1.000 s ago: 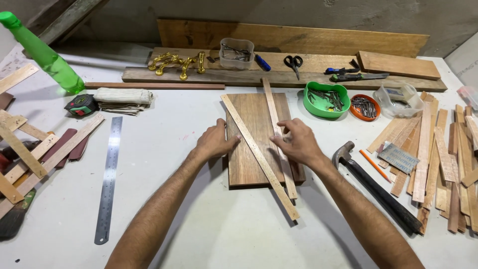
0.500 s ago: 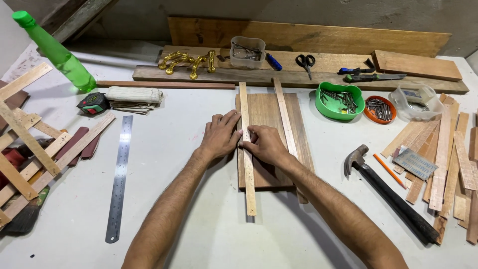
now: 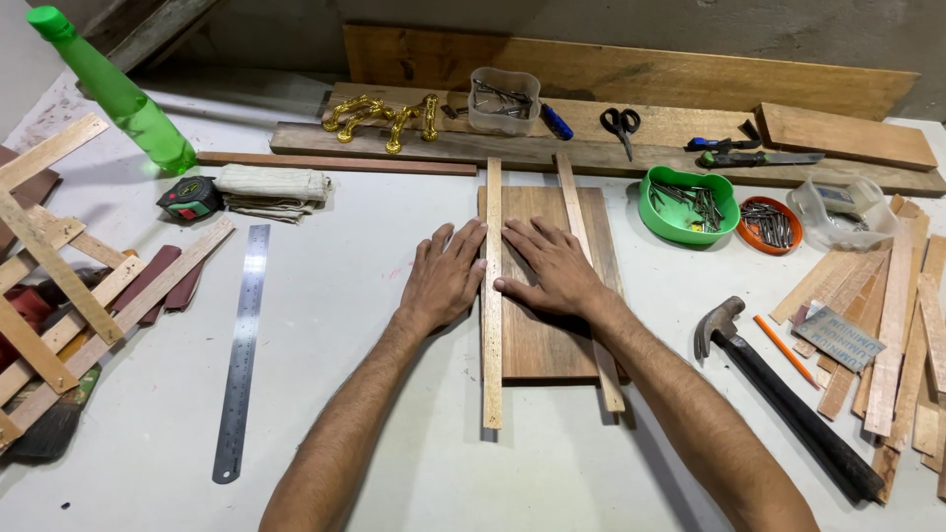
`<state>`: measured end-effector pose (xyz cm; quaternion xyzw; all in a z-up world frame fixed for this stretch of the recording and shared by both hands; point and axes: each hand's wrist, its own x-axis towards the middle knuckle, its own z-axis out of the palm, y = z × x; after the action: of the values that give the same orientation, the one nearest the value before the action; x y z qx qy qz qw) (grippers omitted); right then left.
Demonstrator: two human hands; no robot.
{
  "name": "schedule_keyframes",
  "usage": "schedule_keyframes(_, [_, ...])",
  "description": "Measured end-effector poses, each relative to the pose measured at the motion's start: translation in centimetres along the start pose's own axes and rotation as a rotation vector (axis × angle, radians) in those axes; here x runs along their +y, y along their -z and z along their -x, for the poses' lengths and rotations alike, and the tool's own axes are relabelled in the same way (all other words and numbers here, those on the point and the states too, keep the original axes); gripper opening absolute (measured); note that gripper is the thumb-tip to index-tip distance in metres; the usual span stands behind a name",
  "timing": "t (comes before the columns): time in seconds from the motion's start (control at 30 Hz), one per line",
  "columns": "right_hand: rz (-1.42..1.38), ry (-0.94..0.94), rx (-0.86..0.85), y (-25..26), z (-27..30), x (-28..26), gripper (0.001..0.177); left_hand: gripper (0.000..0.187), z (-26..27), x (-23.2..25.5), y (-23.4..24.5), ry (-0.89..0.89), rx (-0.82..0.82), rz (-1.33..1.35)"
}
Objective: Measuring and marking thin wood strips and a wooden board for woodworking.
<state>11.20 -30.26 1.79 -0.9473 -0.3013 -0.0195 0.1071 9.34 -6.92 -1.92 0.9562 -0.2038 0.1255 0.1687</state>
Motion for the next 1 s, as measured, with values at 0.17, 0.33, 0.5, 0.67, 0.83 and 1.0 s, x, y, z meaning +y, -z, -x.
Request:
schedule_keyframes(0.17, [0.051, 0.019, -0.055, -0.4, -0.5, 0.6, 0.094, 0.059, -0.1, 0.0, 0.5, 0.031, -0.078, 0.049])
schedule_keyframes(0.33, [0.083, 0.014, -0.091, -0.4, -1.0, 0.8, 0.094, 0.059, -0.1, -0.2, 0.5, 0.042, -0.093, 0.09])
schedule_keyframes(0.5, [0.086, 0.015, -0.085, -0.6, -1.0, 0.9, 0.093, 0.059, -0.2, -0.3, 0.5, 0.045, -0.108, 0.121])
schedule_keyframes(0.67, [0.089, 0.014, -0.08, -0.5, -1.1, 0.7, 0.093, 0.059, -0.3, -0.8, 0.2, 0.032, -0.105, 0.127])
schedule_keyframes(0.83, [0.092, 0.011, -0.076, -0.6, -1.1, 0.6, 0.092, 0.059, -0.3, -1.0, 0.0, 0.023, -0.095, 0.13])
schedule_keyframes(1.0, [0.094, 0.013, -0.056, -0.7, -1.2, 0.4, 0.093, 0.062, -0.2, -0.8, 0.7, 0.06, -0.1, 0.165])
